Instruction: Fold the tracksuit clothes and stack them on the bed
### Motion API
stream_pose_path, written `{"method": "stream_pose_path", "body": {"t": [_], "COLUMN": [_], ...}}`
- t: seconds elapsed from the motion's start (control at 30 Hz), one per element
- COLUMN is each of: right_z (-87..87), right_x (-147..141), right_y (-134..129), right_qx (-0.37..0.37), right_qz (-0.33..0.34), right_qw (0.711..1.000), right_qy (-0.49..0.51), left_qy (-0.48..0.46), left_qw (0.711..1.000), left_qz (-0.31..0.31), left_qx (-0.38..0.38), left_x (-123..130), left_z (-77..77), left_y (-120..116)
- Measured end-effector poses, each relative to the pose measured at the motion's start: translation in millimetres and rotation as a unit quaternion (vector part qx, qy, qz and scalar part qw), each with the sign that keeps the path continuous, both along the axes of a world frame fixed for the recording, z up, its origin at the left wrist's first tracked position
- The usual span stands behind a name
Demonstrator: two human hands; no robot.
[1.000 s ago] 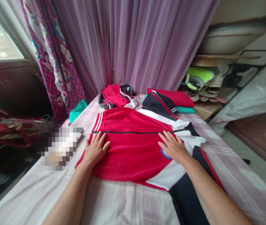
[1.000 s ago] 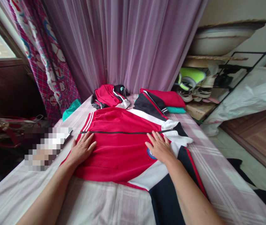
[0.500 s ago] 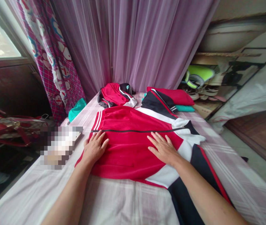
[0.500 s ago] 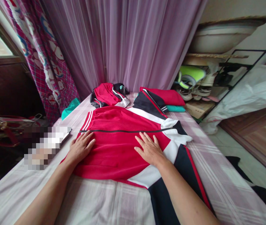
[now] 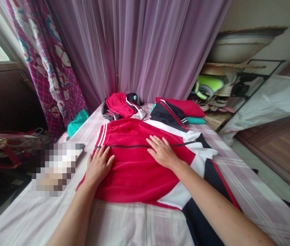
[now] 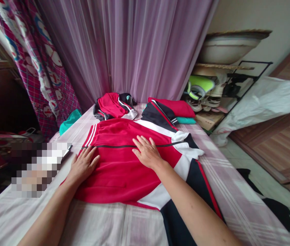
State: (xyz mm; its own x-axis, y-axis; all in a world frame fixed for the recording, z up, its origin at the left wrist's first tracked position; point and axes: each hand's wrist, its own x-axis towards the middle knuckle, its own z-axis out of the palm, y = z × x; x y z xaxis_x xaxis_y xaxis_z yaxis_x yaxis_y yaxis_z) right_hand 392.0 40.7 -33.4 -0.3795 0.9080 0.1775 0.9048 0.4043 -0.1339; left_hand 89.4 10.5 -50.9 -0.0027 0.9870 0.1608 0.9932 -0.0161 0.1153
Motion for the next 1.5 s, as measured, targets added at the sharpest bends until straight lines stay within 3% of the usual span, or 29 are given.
{"method": "stream_pose_path", "body": {"t": [0.07,0.17,0.27,0.4,0.53,0.67,1.1,1.23,1.5], "right_z": [0.9,-0.2,-0.2,-4.0,-9.8,-9.5,23.6,21.3,2.4], "right_x": [1,18,30,23,12,3,-16,-13,-13], "right_y": [27,68,92,101,114,132,194,212,219], "right_qx": [-0.057,-0.132,-0.117,-0.036,-0.058,-0.023,-0.083,-0.097,-0.03], "right_qz": [-0.012,-0.145,-0.216,-0.169,-0.198,-0.19,-0.253,-0.242,-0.293], "right_qw": [0.998,0.98,0.969,0.985,0.978,0.981,0.963,0.965,0.956], "right_qy": [-0.015,-0.036,-0.025,-0.011,-0.031,-0.014,-0.032,-0.04,-0.002], "left_qy": [0.006,0.005,0.001,0.0,-0.002,-0.004,-0.013,-0.016,-0.011], "left_qw": [1.0,1.0,1.0,1.0,1.0,1.0,1.0,0.999,1.0], "left_qz": [0.002,0.003,0.005,0.011,0.012,0.018,0.02,0.022,0.015], "left_qx": [0.004,0.005,0.005,-0.001,-0.004,-0.01,0.011,0.017,0.017], "left_x": [0,0,1,2,2,2,2,1,-2], "left_z": [-0.3,1.2,2.3,2.4,2.8,3.5,-3.9,-7.7,-10.8], "left_y": [-1,-2,-2,-2,-2,-2,-3,-4,-5]}}
